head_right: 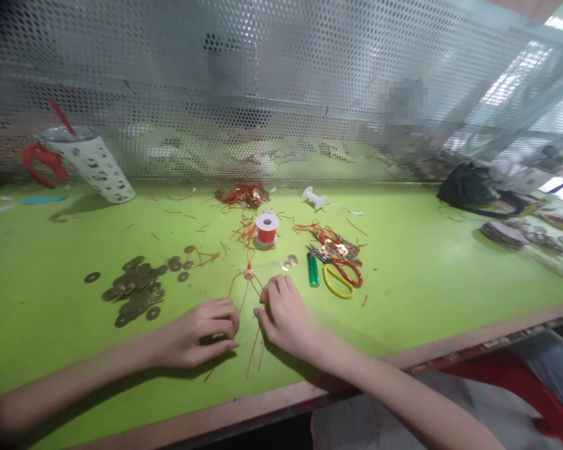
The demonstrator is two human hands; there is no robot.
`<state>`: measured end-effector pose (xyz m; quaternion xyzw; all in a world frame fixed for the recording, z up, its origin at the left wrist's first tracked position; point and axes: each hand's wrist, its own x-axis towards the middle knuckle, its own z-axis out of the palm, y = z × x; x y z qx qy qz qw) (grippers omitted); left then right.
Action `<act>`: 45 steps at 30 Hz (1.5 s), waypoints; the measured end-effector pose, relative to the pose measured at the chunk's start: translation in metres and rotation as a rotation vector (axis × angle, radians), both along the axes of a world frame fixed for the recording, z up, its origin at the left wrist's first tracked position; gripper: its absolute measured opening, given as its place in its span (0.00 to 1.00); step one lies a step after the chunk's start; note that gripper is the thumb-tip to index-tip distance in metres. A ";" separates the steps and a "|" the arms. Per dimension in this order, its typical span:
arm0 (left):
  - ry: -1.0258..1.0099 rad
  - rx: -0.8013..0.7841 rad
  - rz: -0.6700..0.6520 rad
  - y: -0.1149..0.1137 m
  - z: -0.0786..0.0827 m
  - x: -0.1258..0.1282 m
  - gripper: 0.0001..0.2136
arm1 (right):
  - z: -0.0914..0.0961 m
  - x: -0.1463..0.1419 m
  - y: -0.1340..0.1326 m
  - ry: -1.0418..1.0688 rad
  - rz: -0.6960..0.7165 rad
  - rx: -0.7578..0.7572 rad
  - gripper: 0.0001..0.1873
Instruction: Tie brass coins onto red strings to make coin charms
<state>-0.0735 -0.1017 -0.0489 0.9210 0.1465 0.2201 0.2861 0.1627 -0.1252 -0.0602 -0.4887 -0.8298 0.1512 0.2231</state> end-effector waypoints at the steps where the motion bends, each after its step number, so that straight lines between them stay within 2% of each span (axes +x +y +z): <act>1: -0.004 0.006 0.004 0.001 0.000 0.000 0.10 | 0.000 0.000 0.000 -0.002 -0.011 0.007 0.02; 5: -0.002 0.034 0.008 0.002 0.002 0.001 0.11 | -0.004 -0.002 0.002 0.001 -0.015 0.021 0.01; 9: 0.004 0.051 0.015 0.004 0.005 0.005 0.11 | -0.009 -0.003 0.005 0.007 0.017 0.020 0.06; 12: 0.024 0.102 0.064 0.007 0.003 0.009 0.08 | -0.010 -0.003 0.010 0.066 -0.012 -0.045 0.06; 14: 0.045 0.200 0.103 0.009 0.000 0.015 0.08 | -0.008 -0.001 0.015 0.181 -0.028 -0.166 0.06; 17: 0.067 0.465 0.110 0.010 -0.005 0.027 0.10 | -0.003 0.004 0.026 0.406 -0.005 -0.371 0.01; 20: 0.096 0.707 0.031 0.008 -0.006 0.042 0.12 | 0.000 0.012 0.039 0.576 0.005 -0.524 0.09; 23: 0.111 0.847 -0.065 0.007 -0.003 0.054 0.10 | 0.001 0.020 0.050 0.678 0.012 -0.597 0.13; 26: 0.083 0.935 -0.134 0.008 0.000 0.059 0.08 | -0.001 0.025 0.056 0.716 0.020 -0.597 0.12; 30: 0.054 0.899 -0.108 0.011 0.002 0.057 0.08 | 0.000 0.026 0.055 0.637 0.010 -0.530 0.08; 34: 0.058 0.829 0.012 0.015 -0.002 0.045 0.09 | 0.002 0.031 0.050 0.495 -0.013 -0.421 0.07; 38: -0.005 0.728 0.146 0.017 -0.009 0.029 0.09 | 0.005 0.035 0.047 0.378 0.000 -0.398 0.04; 42: 0.000 0.671 0.291 0.019 -0.014 0.025 0.07 | 0.008 0.026 0.043 0.444 0.033 -0.477 0.04; 45: 0.002 0.621 0.326 0.021 -0.015 0.028 0.08 | 0.009 0.019 0.040 0.550 0.054 -0.596 0.07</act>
